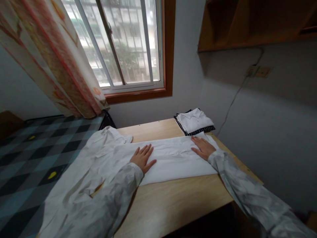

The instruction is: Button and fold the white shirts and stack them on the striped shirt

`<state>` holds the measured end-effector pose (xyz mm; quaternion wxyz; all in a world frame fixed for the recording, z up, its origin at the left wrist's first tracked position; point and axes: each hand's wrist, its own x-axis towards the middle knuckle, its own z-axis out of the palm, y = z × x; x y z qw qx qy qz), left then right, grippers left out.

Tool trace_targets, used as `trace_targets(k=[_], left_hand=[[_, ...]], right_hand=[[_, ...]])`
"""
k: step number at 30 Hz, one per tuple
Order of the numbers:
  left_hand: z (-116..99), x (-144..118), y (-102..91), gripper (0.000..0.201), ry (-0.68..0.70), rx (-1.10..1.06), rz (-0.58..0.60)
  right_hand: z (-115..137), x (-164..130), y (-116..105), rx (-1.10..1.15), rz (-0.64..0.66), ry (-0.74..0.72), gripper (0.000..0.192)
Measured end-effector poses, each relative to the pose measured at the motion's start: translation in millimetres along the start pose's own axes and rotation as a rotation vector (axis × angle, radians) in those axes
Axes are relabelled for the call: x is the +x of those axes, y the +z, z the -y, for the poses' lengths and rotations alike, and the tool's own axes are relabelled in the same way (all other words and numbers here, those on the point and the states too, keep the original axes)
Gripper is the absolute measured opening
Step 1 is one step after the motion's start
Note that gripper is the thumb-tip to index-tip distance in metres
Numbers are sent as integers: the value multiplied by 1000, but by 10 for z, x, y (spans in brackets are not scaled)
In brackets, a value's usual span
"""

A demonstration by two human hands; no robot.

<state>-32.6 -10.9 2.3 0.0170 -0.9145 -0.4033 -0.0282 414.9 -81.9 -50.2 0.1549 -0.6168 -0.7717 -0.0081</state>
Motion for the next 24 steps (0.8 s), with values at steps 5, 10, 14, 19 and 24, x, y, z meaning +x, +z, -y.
trace_targets(k=[5, 10, 14, 19, 24], left_hand=[[139, -102, 236, 75, -133, -52, -6], [170, -175, 201, 77, -203, -62, -9], [144, -172, 182, 77, -235, -46, 5], [132, -160, 145, 75, -235, -43, 11], [130, -180, 118, 73, -248, -54, -10]], right_hand=[[-325, -51, 81, -10, 34, 198, 78], [-464, -19, 75, -17, -20, 314, 79], [-510, 70, 8, -3, -41, 363, 72], [-649, 23, -262, 301, -136, 529, 68], [-635, -522, -528, 462, -354, 564, 69]])
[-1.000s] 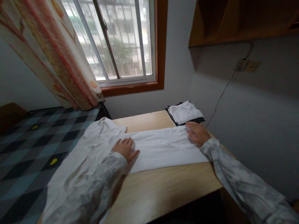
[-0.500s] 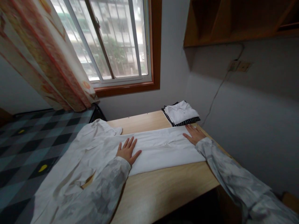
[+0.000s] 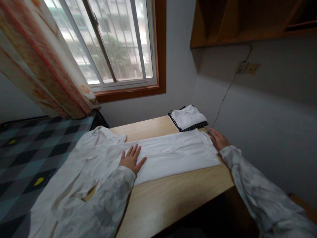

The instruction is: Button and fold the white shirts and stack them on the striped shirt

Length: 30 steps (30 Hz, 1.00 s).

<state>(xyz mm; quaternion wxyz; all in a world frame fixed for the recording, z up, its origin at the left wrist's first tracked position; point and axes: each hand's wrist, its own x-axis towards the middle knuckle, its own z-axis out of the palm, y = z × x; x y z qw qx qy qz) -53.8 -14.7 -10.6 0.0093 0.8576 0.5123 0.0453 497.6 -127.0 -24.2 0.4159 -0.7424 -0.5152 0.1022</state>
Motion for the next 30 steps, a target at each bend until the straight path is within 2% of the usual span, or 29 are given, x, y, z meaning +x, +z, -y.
trace_targets(k=[2, 4, 6, 8, 13, 17, 23, 26, 30], left_hand=[[16, 2, -23, 69, 27, -21, -55], [36, 25, -67, 60, 106, -81, -112], [52, 71, -126, 49, 204, -163, -138], [63, 126, -181, 40, 274, -242, -126], [111, 200, -220, 33, 323, -400, -38], [172, 171, -196, 35, 305, -409, -2], [206, 159, -233, 42, 307, -349, 20], [242, 171, -241, 44, 247, -287, -4], [343, 173, -262, 51, 98, -151, -10]], right_hand=[[-38, -269, -138, 24, -14, -99, 57], [-67, -516, -217, -23, 40, -219, 43], [-76, -684, -233, -77, 112, -315, 33], [-66, -754, -204, -114, 157, -361, 31], [4, -666, -103, -128, 208, -377, 25], [49, -589, -42, -47, 206, -381, 27], [139, -552, 135, -46, 188, -196, 34], [189, -542, 202, -94, 186, -203, 31], [174, -536, 207, -130, 140, -237, 24]])
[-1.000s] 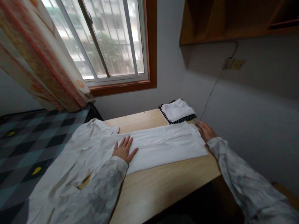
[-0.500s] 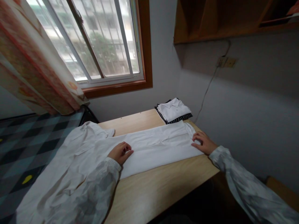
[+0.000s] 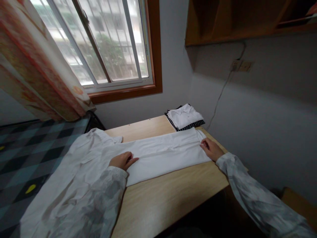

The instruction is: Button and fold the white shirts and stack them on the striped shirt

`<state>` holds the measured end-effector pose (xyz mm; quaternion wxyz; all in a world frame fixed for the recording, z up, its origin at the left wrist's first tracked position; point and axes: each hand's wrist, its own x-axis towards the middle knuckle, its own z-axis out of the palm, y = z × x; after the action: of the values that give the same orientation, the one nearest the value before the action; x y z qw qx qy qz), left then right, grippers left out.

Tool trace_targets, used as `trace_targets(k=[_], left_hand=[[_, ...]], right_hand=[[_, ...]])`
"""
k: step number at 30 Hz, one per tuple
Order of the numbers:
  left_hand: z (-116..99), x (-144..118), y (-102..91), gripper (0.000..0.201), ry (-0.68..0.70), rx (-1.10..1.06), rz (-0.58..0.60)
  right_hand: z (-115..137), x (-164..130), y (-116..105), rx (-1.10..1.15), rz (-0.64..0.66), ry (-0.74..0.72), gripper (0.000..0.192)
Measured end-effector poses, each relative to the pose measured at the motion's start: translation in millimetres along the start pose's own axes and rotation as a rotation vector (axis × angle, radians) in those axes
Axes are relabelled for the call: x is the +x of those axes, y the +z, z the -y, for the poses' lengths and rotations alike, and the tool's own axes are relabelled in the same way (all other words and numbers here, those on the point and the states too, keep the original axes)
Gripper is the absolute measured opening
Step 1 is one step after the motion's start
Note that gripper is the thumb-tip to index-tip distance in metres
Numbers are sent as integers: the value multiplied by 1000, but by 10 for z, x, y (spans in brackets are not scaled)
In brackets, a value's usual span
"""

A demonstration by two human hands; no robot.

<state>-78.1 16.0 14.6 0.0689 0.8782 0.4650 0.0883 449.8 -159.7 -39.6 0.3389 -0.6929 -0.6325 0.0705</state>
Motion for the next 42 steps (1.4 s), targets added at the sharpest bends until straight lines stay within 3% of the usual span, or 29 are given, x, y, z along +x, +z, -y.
trace_targets(k=[4, 7, 12, 15, 18, 23, 31, 35, 38, 42], left_hand=[[-46, -50, -109, 44, 50, 113, -64], [-273, -102, -114, 41, 179, 112, -114], [-625, -104, 193, 66, 435, 59, -2], [-595, -78, 407, 73, 449, 37, 53], [-445, -85, 522, 77, 397, 48, 69], [-199, -212, 501, 79, 240, 116, 68], [260, -532, 221, 70, -55, 221, 133], [486, -671, -34, 63, -231, 288, 64], [533, -741, -224, 62, -393, 302, 6], [491, -742, -379, 61, -543, 278, 13]], right_hand=[[91, -5, -60, -132, -54, -119, 27], [400, -12, -51, -236, -63, -202, 33], [988, -39, 269, -197, 77, -409, 57], [1029, -54, 508, -177, 196, -420, 71], [848, -83, 609, -190, 244, -395, 76], [501, -152, 481, -308, 252, -326, 74], [284, -248, 376, -437, 249, -295, 74], [203, -280, 410, -467, 210, -266, 76], [303, -256, 425, -468, 180, -264, 77], [847, -162, 487, -419, 121, -355, 75]])
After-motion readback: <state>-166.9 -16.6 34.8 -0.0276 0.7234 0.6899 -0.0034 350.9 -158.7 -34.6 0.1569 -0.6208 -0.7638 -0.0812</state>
